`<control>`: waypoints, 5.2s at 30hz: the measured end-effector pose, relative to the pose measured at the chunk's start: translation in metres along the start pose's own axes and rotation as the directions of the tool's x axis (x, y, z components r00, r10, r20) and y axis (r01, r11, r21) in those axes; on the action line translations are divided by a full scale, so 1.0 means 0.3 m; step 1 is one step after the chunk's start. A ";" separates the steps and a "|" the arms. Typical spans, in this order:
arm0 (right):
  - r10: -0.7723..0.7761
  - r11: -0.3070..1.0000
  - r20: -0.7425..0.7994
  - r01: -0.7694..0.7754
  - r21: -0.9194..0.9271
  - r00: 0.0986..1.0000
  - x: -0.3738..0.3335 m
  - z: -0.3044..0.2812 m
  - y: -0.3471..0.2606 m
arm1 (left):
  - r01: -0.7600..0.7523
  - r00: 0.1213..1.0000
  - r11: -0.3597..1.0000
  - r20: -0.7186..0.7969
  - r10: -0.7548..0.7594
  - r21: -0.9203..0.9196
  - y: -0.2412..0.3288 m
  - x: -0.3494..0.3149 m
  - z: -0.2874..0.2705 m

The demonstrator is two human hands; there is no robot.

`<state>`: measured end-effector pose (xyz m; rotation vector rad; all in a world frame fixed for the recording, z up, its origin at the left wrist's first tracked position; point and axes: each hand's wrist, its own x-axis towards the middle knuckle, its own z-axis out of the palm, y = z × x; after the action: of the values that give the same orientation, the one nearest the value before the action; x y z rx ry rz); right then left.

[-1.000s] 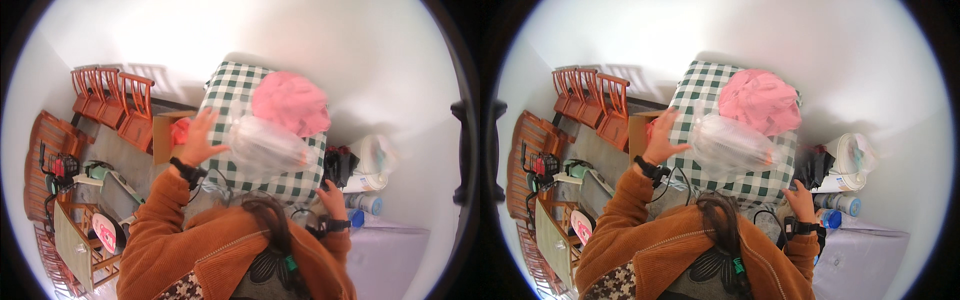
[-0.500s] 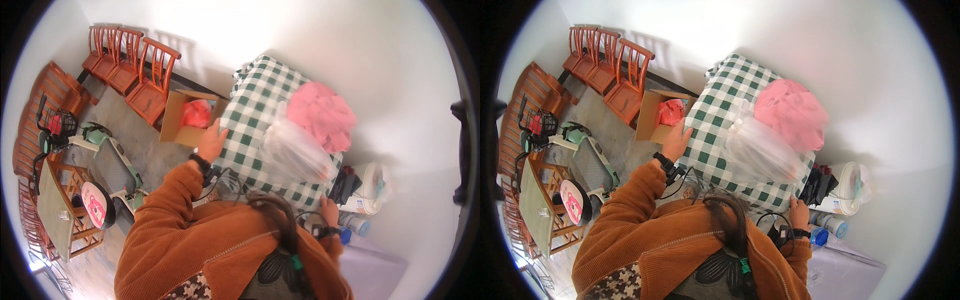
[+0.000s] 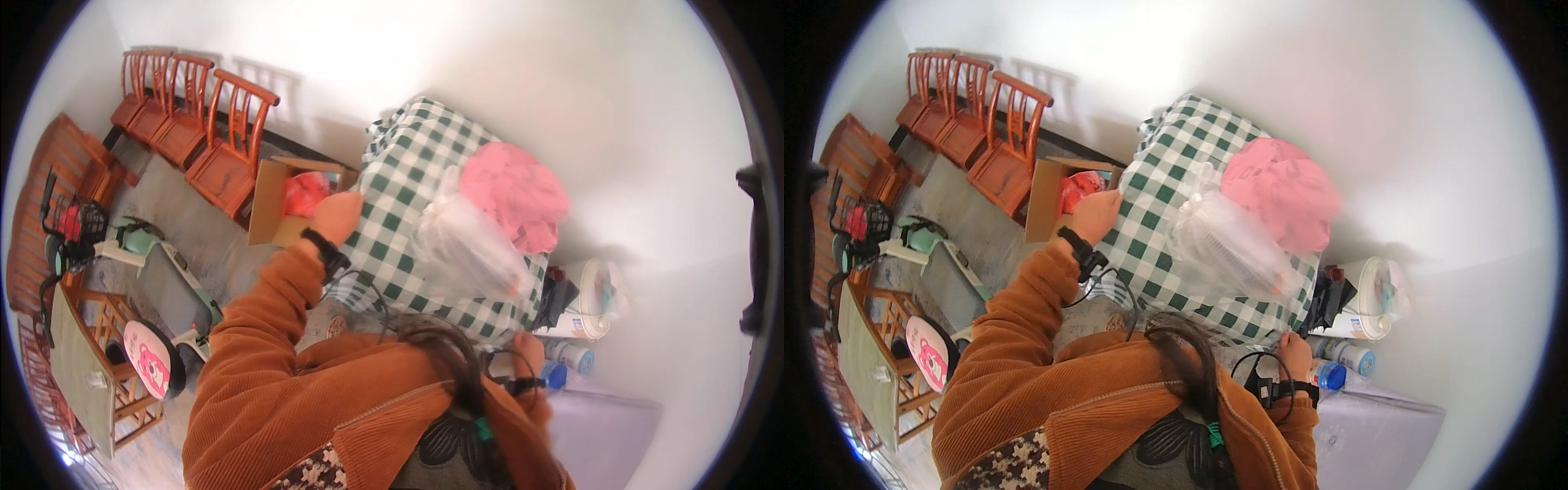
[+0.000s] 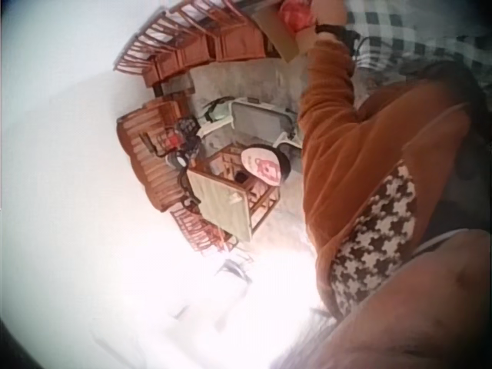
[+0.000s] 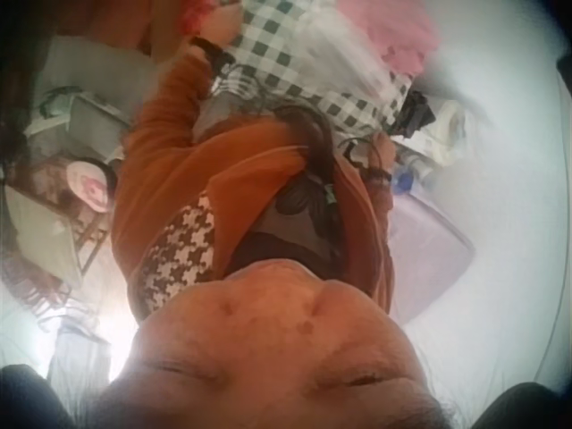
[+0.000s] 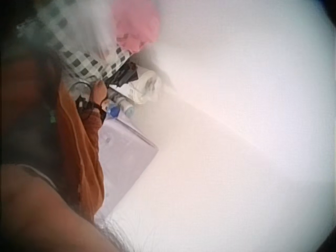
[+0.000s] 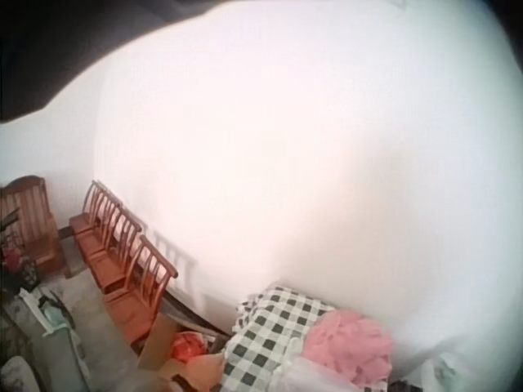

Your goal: The person wipes several plastic containers and a yellow box with a cloth, then wipes the shelf surface. The person handles the items one at a time, moving them aside to clean the shelf and returning them afterward.

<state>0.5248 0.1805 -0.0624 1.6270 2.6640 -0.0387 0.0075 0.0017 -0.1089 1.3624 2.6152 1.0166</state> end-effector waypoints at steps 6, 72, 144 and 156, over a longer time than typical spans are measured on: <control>0.141 0.901 0.105 -0.172 0.398 0.984 -0.036 -0.056 0.087 | 0.019 0.987 0.972 0.160 0.019 -0.235 -0.091 0.166 -0.124; 0.906 -0.249 0.422 -0.787 0.564 0.016 -1.715 0.880 -0.008 | -0.485 0.338 0.244 0.077 0.938 -0.840 1.363 -0.150 -0.035; 0.072 -0.931 0.339 0.060 0.361 -0.938 -2.626 2.189 -0.057 | -0.538 -0.328 0.835 0.942 -0.079 -0.117 1.201 -2.390 2.067; 0.383 -0.909 0.180 -0.336 0.247 -0.906 -3.067 2.182 -0.206 | -0.597 -0.270 0.790 0.962 -0.035 -0.139 1.071 -2.408 2.163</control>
<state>0.8925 -0.6866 -0.6886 3.1931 -1.1987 -0.1170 0.8841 -0.0539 -0.6333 1.7268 1.0458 -0.7790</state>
